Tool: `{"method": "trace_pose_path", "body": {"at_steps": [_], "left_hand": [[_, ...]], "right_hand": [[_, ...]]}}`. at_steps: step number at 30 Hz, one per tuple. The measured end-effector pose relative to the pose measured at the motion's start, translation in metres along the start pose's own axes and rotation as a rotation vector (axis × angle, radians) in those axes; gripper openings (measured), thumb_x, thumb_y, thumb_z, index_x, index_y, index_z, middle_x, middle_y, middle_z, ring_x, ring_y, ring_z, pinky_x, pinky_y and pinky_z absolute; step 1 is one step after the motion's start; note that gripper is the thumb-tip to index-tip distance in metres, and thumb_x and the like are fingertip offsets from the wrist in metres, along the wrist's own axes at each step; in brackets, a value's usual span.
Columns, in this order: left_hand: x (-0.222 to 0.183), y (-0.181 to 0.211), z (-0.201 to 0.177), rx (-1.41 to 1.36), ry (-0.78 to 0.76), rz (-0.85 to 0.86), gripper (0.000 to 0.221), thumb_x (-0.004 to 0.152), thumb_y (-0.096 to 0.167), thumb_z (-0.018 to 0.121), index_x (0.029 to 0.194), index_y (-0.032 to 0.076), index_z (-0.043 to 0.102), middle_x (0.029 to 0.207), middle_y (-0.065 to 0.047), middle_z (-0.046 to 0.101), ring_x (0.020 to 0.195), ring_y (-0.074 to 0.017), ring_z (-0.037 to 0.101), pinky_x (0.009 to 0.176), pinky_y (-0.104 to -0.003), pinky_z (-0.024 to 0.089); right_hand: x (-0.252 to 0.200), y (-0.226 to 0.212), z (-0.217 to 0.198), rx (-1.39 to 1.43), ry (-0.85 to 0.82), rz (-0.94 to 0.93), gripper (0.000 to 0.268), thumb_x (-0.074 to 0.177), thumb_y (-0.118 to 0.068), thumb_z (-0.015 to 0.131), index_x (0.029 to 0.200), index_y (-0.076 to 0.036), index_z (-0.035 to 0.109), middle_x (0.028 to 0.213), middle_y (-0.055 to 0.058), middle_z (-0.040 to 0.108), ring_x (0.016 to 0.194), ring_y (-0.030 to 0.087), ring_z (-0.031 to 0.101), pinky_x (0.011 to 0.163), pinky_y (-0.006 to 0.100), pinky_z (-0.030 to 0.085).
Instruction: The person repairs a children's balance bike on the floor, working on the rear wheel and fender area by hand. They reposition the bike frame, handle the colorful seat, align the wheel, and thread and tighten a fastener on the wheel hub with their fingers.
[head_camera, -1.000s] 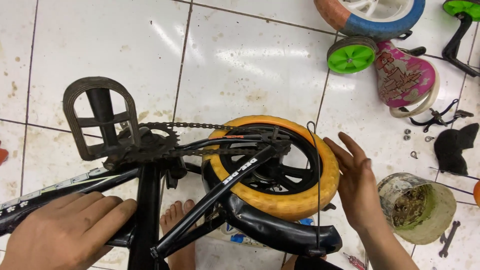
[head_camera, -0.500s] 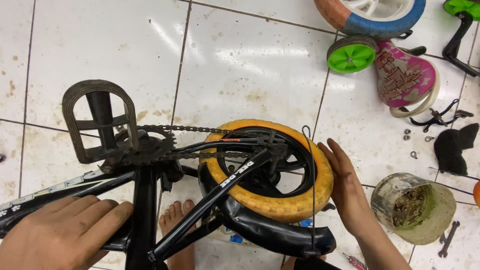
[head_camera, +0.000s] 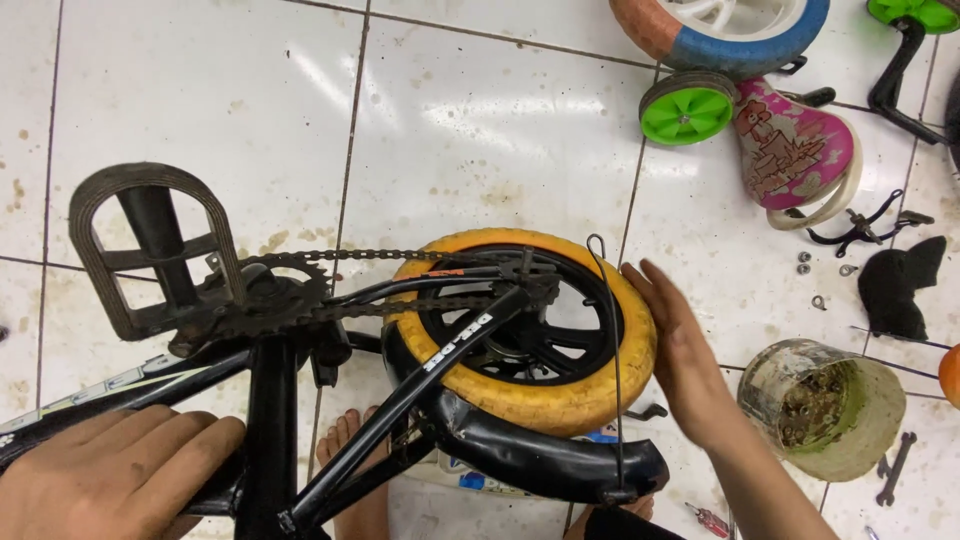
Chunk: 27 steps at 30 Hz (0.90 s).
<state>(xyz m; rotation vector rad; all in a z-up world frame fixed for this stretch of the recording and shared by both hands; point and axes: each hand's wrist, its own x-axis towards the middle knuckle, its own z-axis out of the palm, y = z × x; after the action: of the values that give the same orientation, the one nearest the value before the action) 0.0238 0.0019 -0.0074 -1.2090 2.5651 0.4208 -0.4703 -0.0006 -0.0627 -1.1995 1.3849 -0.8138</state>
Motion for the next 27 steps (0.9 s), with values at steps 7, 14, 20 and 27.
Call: {"method": "trace_pose_path", "body": {"at_steps": [7,14,20,27], "left_hand": [[-0.01,-0.017,0.015,-0.014,-0.036,0.096,0.067,0.085,0.08,0.047,0.118,0.025,0.065,0.107,0.003,0.078,0.103,-0.0175,0.076,0.09,-0.041,0.064],[-0.008,-0.013,0.015,-0.053,-0.058,0.022,0.072,0.067,0.082,0.067,0.111,0.026,0.069,0.1,0.008,0.082,0.098,-0.0146,0.079,0.086,-0.039,0.068],[-0.021,-0.047,0.029,-0.335,-0.054,-0.102,0.053,0.064,0.056,0.08,0.109,0.027,0.075,0.093,0.009,0.089,0.094,-0.0079,0.087,0.088,-0.033,0.069],[-0.022,-0.02,0.038,-0.502,0.09,-0.363,0.077,0.042,0.033,0.096,0.113,0.015,0.07,0.08,-0.003,0.088,0.074,-0.0129,0.09,0.088,-0.032,0.069]], "right_hand": [[-0.045,0.0,-0.012,-0.017,0.391,-0.063,0.049,0.105,-0.027,0.031,0.14,0.005,0.041,0.118,0.025,0.062,0.11,0.029,0.063,0.097,0.039,0.051],[-0.014,-0.012,-0.001,-0.109,0.093,0.04,0.084,0.099,-0.06,0.024,0.151,0.005,0.032,0.155,0.031,0.041,0.145,0.045,0.043,0.116,0.057,0.038],[-0.038,-0.037,-0.006,-0.053,0.174,-0.238,0.083,0.106,-0.065,0.031,0.143,0.009,0.037,0.152,0.03,0.047,0.149,0.038,0.044,0.131,0.05,0.032],[0.02,0.03,-0.026,0.241,0.184,-0.067,0.076,0.102,-0.054,0.035,0.153,0.001,0.025,0.161,0.025,0.031,0.152,0.04,0.032,0.122,0.053,0.033]]}}
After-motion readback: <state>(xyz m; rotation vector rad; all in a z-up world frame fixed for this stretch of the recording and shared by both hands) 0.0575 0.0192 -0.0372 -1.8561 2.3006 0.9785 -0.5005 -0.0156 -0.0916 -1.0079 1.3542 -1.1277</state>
